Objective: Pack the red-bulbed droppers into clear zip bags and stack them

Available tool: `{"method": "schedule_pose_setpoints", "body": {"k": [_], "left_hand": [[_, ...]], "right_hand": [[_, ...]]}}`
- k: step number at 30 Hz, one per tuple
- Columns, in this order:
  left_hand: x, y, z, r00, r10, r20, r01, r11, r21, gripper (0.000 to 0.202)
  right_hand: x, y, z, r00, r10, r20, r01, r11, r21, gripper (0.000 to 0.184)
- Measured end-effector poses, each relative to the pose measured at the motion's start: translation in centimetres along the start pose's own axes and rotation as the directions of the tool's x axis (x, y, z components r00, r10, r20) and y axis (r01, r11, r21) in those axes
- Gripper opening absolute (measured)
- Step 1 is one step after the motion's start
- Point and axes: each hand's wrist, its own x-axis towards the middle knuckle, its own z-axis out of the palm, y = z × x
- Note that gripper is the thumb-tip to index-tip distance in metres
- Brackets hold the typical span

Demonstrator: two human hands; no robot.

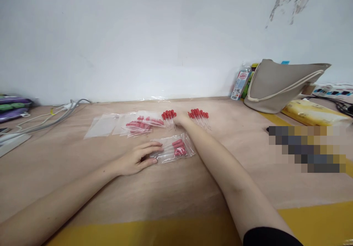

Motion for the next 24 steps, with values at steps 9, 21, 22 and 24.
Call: {"method": "schedule_pose_setpoints", "body": {"k": [9,21,22,24], "left_hand": [[0.1,0.0,0.0,1.0,0.0,0.03,-0.001,0.999,0.049,0.04],[0.1,0.1,-0.1,0.999,-0.022,0.023,0.022,0.999,0.033,0.041],[0.1,0.1,0.0,0.999,-0.021,0.024,0.021,0.999,0.034,0.041],[0.1,0.0,0.0,0.999,-0.023,0.024,0.022,0.999,0.037,0.041]], "right_hand": [[-3.2,0.7,-3.0,0.993,0.109,0.046,-0.115,0.982,0.15,0.035],[-10.8,5.1,-3.3,0.966,0.124,-0.226,0.081,0.686,0.723,0.076],[-10.9,5.2,-3.0,0.965,0.128,-0.23,0.085,0.675,0.733,0.073],[-11.1,5.1,-2.4,0.967,0.127,-0.223,0.091,0.642,0.761,0.067]]}}
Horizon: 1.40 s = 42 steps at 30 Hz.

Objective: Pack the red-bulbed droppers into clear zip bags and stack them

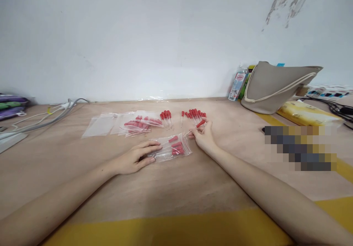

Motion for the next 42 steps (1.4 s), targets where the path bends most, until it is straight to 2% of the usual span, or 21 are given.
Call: {"method": "schedule_pose_setpoints", "body": {"k": [5,10,12,14,19,25,27,30,36,39,42], "left_hand": [[0.0,-0.2,0.2,1.0,0.007,-0.008,-0.008,1.0,-0.002,0.04],[0.0,-0.2,0.1,1.0,0.01,-0.019,-0.01,1.0,-0.004,0.04],[0.0,-0.1,0.1,1.0,0.007,-0.018,-0.007,1.0,-0.005,0.039],[0.0,0.1,0.0,1.0,0.001,-0.02,-0.001,1.0,-0.003,0.039],[0.1,0.2,-0.1,0.999,0.023,-0.038,-0.023,1.0,-0.002,0.04],[0.1,0.0,0.0,0.999,0.018,-0.036,-0.018,1.0,-0.005,0.041],[0.0,-0.1,0.1,0.999,0.018,-0.035,-0.018,1.0,-0.007,0.04],[0.0,-0.1,0.1,0.999,0.014,-0.029,-0.015,1.0,-0.007,0.039],[0.0,0.0,0.1,1.0,0.003,-0.023,-0.003,1.0,-0.005,0.04],[0.0,-0.1,0.1,1.0,0.012,-0.028,-0.012,1.0,-0.005,0.04],[0.0,-0.1,0.1,0.999,0.022,-0.032,-0.022,1.0,-0.006,0.04]], "right_hand": [[-0.6,0.4,0.4,0.991,0.094,0.097,-0.103,0.99,0.093,0.046],[-0.6,0.7,0.0,0.989,0.098,0.114,-0.112,0.985,0.129,0.042],[-0.5,0.6,-0.3,0.986,0.103,0.128,-0.115,0.989,0.091,0.041],[-0.4,0.5,-0.5,0.975,0.118,0.19,-0.123,0.992,0.014,0.038],[0.2,0.6,-0.9,0.908,0.171,0.383,-0.068,0.961,-0.268,0.036],[1.2,0.9,-0.4,0.899,0.119,0.421,0.031,0.943,-0.332,0.03],[1.4,1.1,-0.4,0.913,0.111,0.394,0.044,0.93,-0.365,0.028],[1.4,1.3,-0.5,0.925,0.132,0.357,0.013,0.926,-0.377,0.028],[0.5,0.8,0.2,0.926,0.18,0.331,-0.105,0.967,-0.233,0.027],[0.2,0.0,0.2,0.884,0.242,0.399,-0.157,0.96,-0.233,0.028],[0.0,-0.8,-0.1,0.824,0.323,0.466,-0.172,0.925,-0.339,0.032]]}}
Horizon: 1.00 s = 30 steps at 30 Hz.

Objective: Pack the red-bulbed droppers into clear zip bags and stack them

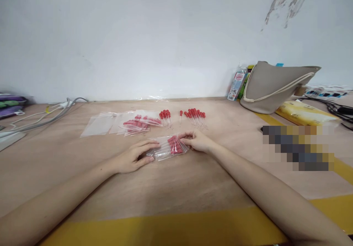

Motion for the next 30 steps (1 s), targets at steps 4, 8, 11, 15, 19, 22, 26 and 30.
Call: {"method": "schedule_pose_setpoints", "body": {"k": [4,8,11,15,19,22,26,30], "left_hand": [[0.0,0.1,0.0,1.0,0.008,-0.01,-0.008,1.0,-0.003,0.039],[0.0,0.0,0.0,1.0,0.011,-0.024,-0.011,1.0,-0.018,0.04],[0.0,-0.1,0.1,1.0,0.002,-0.022,-0.002,1.0,-0.024,0.041],[0.0,0.0,0.0,0.999,-0.003,-0.043,0.0,0.999,-0.051,0.042],[-0.1,0.4,-0.1,0.993,0.014,-0.121,-0.023,0.997,-0.073,0.037],[-0.1,0.1,-0.3,0.945,-0.019,-0.326,0.023,1.0,0.01,0.028],[-0.4,-2.7,-1.7,0.777,-0.118,-0.618,0.263,0.953,0.15,0.019],[-1.9,-7.4,-3.8,0.598,-0.265,-0.757,0.61,0.763,0.214,0.023]], "right_hand": [[-0.3,-0.5,0.1,0.99,0.002,-0.144,-0.012,0.998,-0.066,0.031],[0.0,-0.6,0.8,0.975,0.029,-0.219,-0.044,0.997,-0.064,0.036],[0.2,-0.6,1.1,0.994,0.041,-0.097,-0.041,0.999,-0.002,0.027],[0.0,-0.7,1.0,0.997,0.078,-0.026,-0.075,0.992,0.104,0.018],[-0.5,-1.3,-0.1,0.995,0.091,0.027,-0.095,0.937,0.335,0.012],[-0.6,-2.4,-1.2,0.999,0.035,0.001,-0.032,0.899,0.437,0.013],[0.2,-4.3,-1.3,0.982,-0.042,-0.186,0.145,0.802,0.58,0.016],[2.6,-5.7,1.6,0.978,-0.06,-0.198,0.178,0.73,0.66,0.014]]}}
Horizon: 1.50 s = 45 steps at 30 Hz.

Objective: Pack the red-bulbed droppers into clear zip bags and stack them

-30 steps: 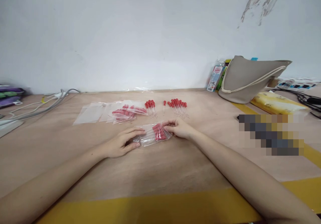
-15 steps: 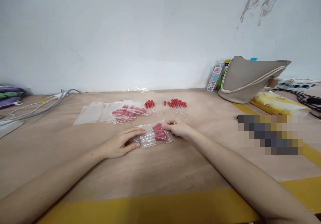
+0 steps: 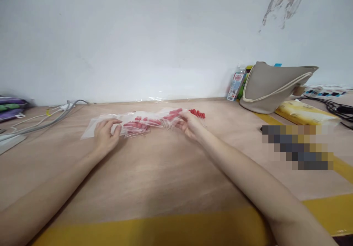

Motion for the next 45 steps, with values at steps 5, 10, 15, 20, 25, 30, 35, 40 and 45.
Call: {"method": "schedule_pose_setpoints", "body": {"k": [5,10,15,20,25,30,35,40,45], "left_hand": [[0.9,-4.2,0.4,0.964,-0.21,0.162,0.167,0.956,0.242,0.035],[0.8,-5.3,0.7,0.881,-0.327,0.341,0.193,0.908,0.373,0.048],[0.8,-5.7,1.0,0.854,-0.367,0.369,0.232,0.903,0.361,0.041],[0.9,-5.7,0.8,0.91,-0.333,0.246,0.29,0.937,0.194,0.029],[1.4,-5.2,-0.3,0.9,-0.434,-0.042,0.435,0.9,0.014,0.034],[2.1,-2.2,-1.3,0.903,-0.356,-0.241,0.222,0.866,-0.449,0.035],[1.0,3.3,-1.6,0.981,0.024,0.191,0.114,0.726,-0.678,0.036],[-1.4,6.8,-2.3,0.667,0.386,0.637,0.357,0.585,-0.728,0.037],[-1.6,7.5,-3.0,0.601,0.411,0.685,0.482,0.497,-0.721,0.027]], "right_hand": [[3.3,4.2,5.4,0.993,0.089,-0.073,-0.072,0.974,0.215,0.015],[5.5,6.6,7.9,0.972,0.221,-0.083,-0.192,0.945,0.266,0.017],[4.6,6.1,7.5,0.915,0.403,0.013,-0.402,0.909,0.111,0.02],[3.6,4.8,4.5,0.939,0.343,-0.028,-0.284,0.725,-0.628,0.033],[5.1,4.4,0.3,0.889,-0.457,0.026,0.108,0.155,-0.982,0.017],[7.0,5.1,-0.4,0.881,-0.429,0.198,0.206,-0.029,-0.978,0.032],[7.5,5.1,1.5,0.943,-0.32,0.092,0.056,-0.12,-0.991,0.039],[6.3,3.9,2.2,0.962,-0.234,0.142,0.085,-0.237,-0.968,0.03],[5.2,3.4,0.4,0.957,-0.227,0.183,0.113,-0.29,-0.95,0.028]]}}
